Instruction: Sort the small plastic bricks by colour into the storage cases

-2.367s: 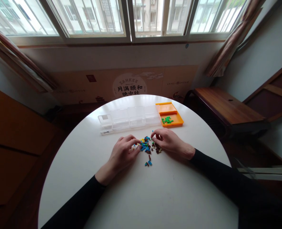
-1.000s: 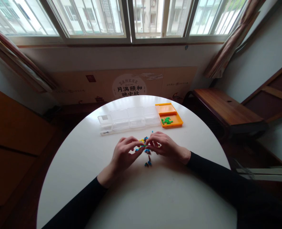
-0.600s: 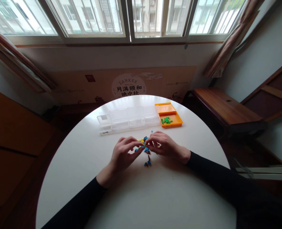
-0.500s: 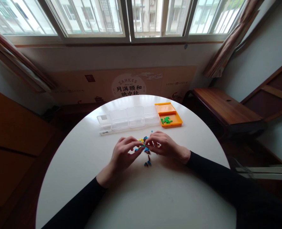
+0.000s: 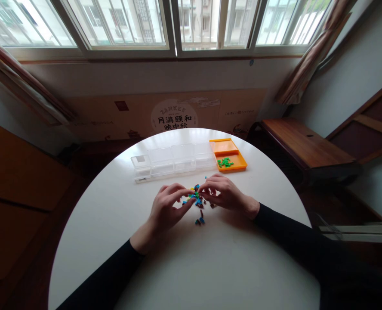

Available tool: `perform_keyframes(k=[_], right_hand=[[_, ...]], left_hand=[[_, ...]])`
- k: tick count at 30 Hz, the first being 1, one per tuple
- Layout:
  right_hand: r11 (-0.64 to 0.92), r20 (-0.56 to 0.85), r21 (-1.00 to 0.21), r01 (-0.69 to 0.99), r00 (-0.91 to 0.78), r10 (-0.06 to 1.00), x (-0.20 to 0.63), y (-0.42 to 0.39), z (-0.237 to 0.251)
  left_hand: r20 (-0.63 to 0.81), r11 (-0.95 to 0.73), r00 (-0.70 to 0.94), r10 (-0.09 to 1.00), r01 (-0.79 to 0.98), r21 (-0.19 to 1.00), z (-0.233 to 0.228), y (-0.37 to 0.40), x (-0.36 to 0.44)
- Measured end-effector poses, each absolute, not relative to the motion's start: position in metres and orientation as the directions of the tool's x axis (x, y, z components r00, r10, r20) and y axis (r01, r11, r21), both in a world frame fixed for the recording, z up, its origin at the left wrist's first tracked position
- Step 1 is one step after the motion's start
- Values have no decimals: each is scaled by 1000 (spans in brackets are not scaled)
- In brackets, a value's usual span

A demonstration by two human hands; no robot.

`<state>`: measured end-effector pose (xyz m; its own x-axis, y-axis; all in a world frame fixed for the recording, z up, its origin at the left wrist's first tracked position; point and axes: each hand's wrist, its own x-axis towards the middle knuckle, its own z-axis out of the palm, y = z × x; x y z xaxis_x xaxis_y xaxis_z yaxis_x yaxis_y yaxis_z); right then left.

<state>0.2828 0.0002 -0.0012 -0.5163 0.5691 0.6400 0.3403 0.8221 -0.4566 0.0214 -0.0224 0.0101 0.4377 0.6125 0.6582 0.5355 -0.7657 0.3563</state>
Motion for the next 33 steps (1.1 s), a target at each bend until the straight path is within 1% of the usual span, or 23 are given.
perform_keyframes(k=[3, 6, 9, 12, 15, 18, 21, 24, 26, 28, 30, 33], right_hand=[[748, 644, -474, 464, -396, 654, 301, 9, 3], [601, 635, -518, 609, -197, 747, 328, 25, 3], [444, 597, -567, 694, -24, 802, 353, 41, -2], [329, 539, -596, 732, 62, 840, 368, 50, -9], [279, 492, -606, 745, 76, 867, 370, 52, -12], [306, 488, -603, 737, 38, 872, 363, 50, -12], [391, 522, -592, 705, -35, 852, 353, 44, -10], [519, 535, -569, 638, -192, 823, 343, 35, -7], [609, 516, -555, 567, -340, 787, 336, 27, -4], [665, 486, -556, 498, -454, 747, 329, 18, -1], [688, 457, -561, 461, -520, 722, 322, 10, 2], [698, 433, -565, 440, -562, 705, 314, 3, 5]], left_hand=[[634, -752, 452, 628, 562, 344, 10, -22, 18], [618, -743, 461, 637, 579, 335, 7, -20, 15], [599, -736, 471, 648, 589, 334, 5, -19, 14], [583, -732, 481, 655, 597, 329, 5, -19, 14], [567, -723, 485, 666, 607, 329, 5, -19, 13], [551, -711, 483, 680, 617, 337, 5, -19, 13], [533, -693, 475, 701, 629, 351, 5, -19, 11], [511, -681, 475, 716, 637, 362, 4, -18, 10], [497, -686, 492, 715, 633, 360, 4, -18, 8], [490, -694, 506, 709, 623, 360, 3, -17, 8], [489, -697, 510, 708, 620, 361, 3, -17, 7], [491, -702, 516, 702, 617, 357, 2, -18, 8]])
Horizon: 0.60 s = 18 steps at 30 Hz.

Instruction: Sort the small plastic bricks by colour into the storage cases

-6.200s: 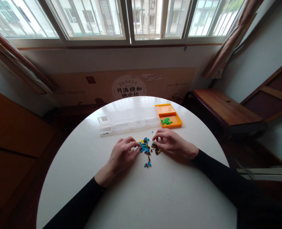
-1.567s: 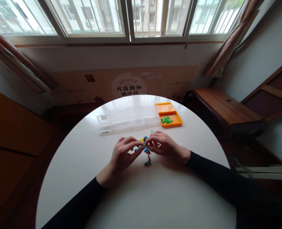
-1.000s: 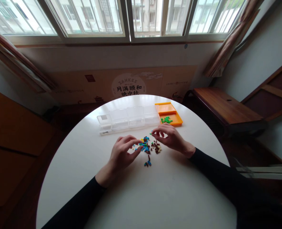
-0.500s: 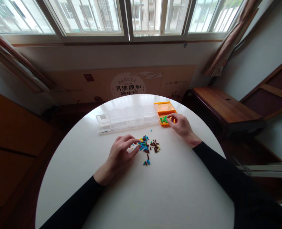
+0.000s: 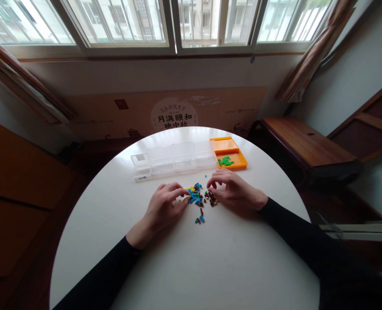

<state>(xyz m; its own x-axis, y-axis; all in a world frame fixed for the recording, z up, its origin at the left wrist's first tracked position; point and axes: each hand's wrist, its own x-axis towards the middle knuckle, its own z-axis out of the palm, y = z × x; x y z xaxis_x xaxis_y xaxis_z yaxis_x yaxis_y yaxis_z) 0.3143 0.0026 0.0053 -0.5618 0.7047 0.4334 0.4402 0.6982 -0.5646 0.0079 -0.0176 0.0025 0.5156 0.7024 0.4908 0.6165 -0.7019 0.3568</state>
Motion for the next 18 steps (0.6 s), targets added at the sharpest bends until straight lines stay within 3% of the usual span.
perform_keyframes(k=[18], right_hand=[[721, 402, -511, 468, -612, 681, 306, 0, 5]], left_hand=[[462, -718, 555, 691, 596, 358, 8, -21, 10]])
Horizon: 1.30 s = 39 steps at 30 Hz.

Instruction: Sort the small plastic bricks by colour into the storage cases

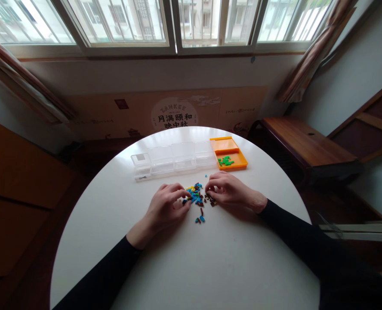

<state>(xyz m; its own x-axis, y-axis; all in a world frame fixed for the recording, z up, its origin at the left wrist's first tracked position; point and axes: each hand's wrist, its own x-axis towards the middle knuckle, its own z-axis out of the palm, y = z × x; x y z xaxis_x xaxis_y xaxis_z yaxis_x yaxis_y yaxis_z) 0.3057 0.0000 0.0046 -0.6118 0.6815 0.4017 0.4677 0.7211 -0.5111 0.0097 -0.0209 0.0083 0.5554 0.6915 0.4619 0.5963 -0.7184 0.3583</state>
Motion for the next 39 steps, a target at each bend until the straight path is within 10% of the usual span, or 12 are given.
perform_keyframes(k=[39], right_hand=[[697, 316, -491, 523, -638, 702, 300, -11, 17]], left_hand=[[463, -722, 563, 684, 615, 318, 5, -20, 9]])
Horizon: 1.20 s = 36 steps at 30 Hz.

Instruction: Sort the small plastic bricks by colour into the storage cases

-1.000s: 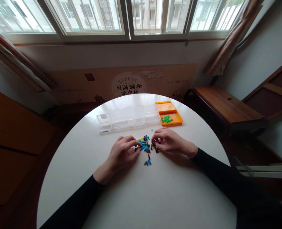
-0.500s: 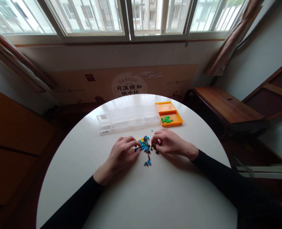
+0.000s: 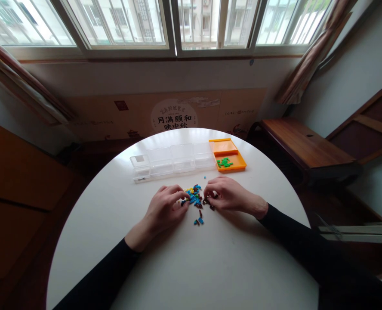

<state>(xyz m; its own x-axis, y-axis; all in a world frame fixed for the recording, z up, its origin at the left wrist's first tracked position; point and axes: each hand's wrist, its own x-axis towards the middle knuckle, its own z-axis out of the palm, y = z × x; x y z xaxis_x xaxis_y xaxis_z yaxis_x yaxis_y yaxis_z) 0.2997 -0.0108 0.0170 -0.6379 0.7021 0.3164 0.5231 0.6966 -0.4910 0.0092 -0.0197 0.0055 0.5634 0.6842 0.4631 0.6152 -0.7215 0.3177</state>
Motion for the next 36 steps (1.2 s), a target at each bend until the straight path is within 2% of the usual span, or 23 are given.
perform_keyframes(k=[11, 19, 25, 36], right_hand=[[732, 345, -461, 502, -658, 669, 304, 2, -3], [769, 477, -416, 485, -604, 638, 302, 3, -8], [817, 576, -401, 414, -580, 576, 289, 1, -9], [853, 638, -381, 356, -566, 521, 276, -5, -7]], left_hand=[[493, -737, 564, 663, 609, 294, 5, -19, 11], [523, -743, 550, 651, 602, 292, 7, -20, 13], [563, -737, 504, 655, 590, 330, 8, -23, 19], [626, -758, 465, 626, 549, 351, 6, -24, 24]])
